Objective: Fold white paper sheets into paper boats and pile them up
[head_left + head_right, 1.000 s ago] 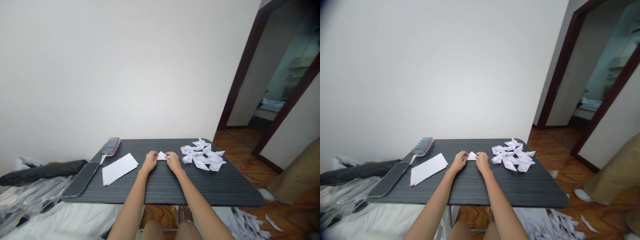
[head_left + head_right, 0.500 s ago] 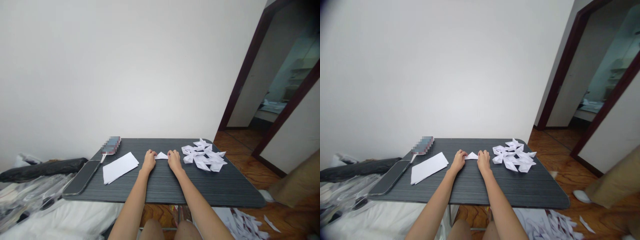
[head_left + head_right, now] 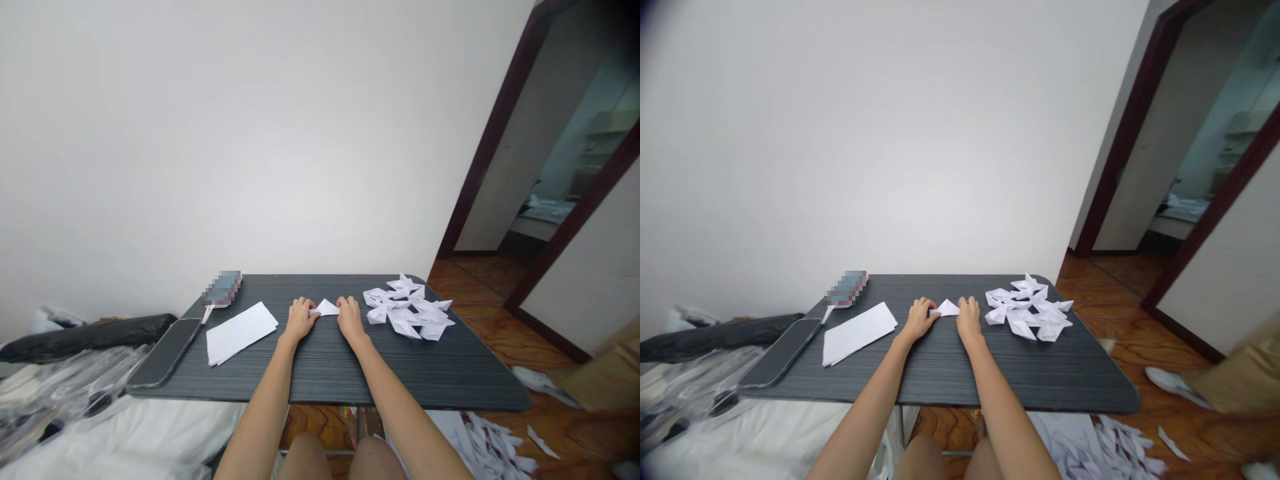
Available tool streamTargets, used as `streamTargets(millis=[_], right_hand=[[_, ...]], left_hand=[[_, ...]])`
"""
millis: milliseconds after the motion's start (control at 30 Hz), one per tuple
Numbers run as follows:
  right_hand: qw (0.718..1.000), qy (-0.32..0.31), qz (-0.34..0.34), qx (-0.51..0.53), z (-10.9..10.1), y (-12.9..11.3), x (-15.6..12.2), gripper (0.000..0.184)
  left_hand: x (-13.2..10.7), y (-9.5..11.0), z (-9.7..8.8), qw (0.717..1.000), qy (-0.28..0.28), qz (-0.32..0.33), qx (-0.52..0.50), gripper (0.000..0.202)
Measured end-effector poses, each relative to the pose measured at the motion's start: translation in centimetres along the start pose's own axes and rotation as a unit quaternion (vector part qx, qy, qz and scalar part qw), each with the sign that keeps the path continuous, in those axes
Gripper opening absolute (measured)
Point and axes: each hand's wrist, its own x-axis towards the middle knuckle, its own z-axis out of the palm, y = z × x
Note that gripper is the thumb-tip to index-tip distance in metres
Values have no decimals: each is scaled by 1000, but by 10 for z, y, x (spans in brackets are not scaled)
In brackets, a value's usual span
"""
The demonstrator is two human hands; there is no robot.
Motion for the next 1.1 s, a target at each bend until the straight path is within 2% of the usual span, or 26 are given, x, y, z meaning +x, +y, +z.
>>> streamTargets(millis=[167, 300, 433, 567, 700, 800, 867, 967, 1033, 1100], right_hand=[[1000, 1, 4, 22, 0, 3, 2, 31], [999, 10, 13, 45, -1, 5, 2, 34], [996, 15, 34, 81, -1, 7, 2, 34], [987, 55, 17, 148, 0, 11, 4, 26], [968, 48, -19, 247, -6, 14, 5, 22], [925, 32, -65, 373, -11, 13, 5, 25], [890, 28, -65, 450, -11, 11, 6, 24], [849, 17, -33, 527, -6, 9, 8, 23], [833, 12, -20, 552, -2, 9, 9, 23], [828, 12, -19, 560, 2, 10, 11, 22]], left_hand=[[0, 3, -1, 1000, -2, -5, -15, 12], [0, 1, -1, 997, 14, 21, -74, 5], [-1, 0, -4, 988, 34, 37, -145, 5], [-2, 3, -8, 973, 62, 36, -218, 6], [-1, 7, -10, 953, 74, 55, -289, 6], [0, 9, -9, 937, 81, 53, -337, 5], [3, 9, -7, 918, 85, 36, -386, 7], [6, 10, -3, 869, 81, -6, -488, 26], [6, 11, -1, 833, 51, -28, -550, 35], [5, 13, -1, 800, -5, -42, -598, 34]])
